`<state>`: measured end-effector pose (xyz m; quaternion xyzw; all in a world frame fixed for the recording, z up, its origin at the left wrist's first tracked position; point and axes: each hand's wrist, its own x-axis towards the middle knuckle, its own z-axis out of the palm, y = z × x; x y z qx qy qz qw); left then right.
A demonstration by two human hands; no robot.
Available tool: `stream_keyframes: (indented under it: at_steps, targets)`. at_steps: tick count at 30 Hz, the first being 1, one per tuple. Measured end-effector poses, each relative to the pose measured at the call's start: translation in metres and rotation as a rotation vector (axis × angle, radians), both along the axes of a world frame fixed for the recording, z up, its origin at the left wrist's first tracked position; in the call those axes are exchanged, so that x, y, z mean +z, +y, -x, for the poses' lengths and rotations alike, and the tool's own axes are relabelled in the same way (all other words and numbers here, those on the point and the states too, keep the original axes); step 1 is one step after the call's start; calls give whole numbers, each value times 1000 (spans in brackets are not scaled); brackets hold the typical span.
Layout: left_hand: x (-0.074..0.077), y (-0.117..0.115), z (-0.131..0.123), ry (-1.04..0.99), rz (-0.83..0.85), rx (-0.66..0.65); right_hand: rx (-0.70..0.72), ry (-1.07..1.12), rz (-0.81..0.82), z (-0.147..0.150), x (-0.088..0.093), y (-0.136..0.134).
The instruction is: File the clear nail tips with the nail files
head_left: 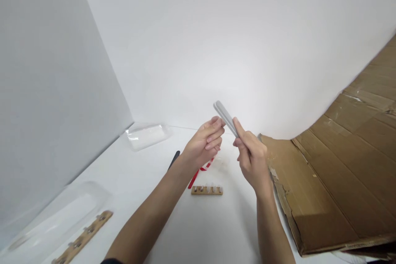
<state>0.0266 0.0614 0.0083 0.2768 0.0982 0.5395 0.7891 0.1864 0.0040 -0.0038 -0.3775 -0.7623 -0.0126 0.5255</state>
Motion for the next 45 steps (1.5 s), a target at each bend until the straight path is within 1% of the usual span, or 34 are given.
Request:
stream_keyframes:
  at_steps: [1, 3, 5, 7, 9, 12, 13, 16, 17, 20, 24, 27, 28, 31, 32, 34, 35, 36, 39, 40, 43, 45]
  targets:
    - [-2, 3, 0, -5, 6, 20, -25, 11, -24, 1, 0, -1]
    - [-4, 6, -1, -3, 1, 37, -30, 15, -48, 1, 0, -1]
    - [-5, 6, -1, 18, -20, 24, -33, -21, -20, 1, -1, 1]
    - [-3, 2, 0, 33, -42, 13, -85, -45, 24, -1, -2, 3]
    - [-1, -2, 1, 35, -57, 17, -113, -12, 32, -3, -1, 4]
    - [0, -6, 2, 45, -81, 12, -19, 11, 28, -6, 1, 3]
    - [-1, -5, 2, 53, -86, 14, -10, -2, 40, -6, 1, 3]
    - [-3, -3, 4, 83, -94, 29, -84, -9, 70, -8, 3, 2]
    - [-4, -2, 4, 89, -98, 29, -82, 1, 73, -8, 3, 2]
    - [-5, -1, 6, 84, -112, 13, -7, -9, 88, -9, 3, 2]
    - [-2, -4, 7, 78, -118, 32, -98, 6, 63, -9, 3, 1]
    - [0, -6, 6, 73, -114, 30, -12, 14, 69, -8, 3, 0]
    - [0, -7, 5, 71, -113, 27, -17, -1, 68, -7, 3, -1]
    - [0, -7, 3, 64, -119, 19, -124, -1, 0, -5, 3, -2]
    - [-1, -7, 2, 63, -124, 13, -122, 18, -34, -4, 3, -2]
    - [-2, -6, 1, 66, -129, -4, -44, 25, -62, -3, 3, -3]
    - [-3, -6, 0, 67, -130, -10, -19, 12, -55, -2, 3, -3]
    - [-3, -6, 0, 68, -129, -12, -26, -8, -40, -2, 3, -2]
    - [-2, -7, -1, 71, -125, -9, -136, -12, -2, -1, 2, -1]
    - [-2, -8, -2, 72, -122, -8, -135, 12, -6, -1, 2, 0]
    - [-1, -8, -2, 72, -105, -7, -59, 11, -10, -1, 1, -1]
    - [-1, -6, -2, 65, -88, 6, -115, -47, 6, -1, 0, -2]
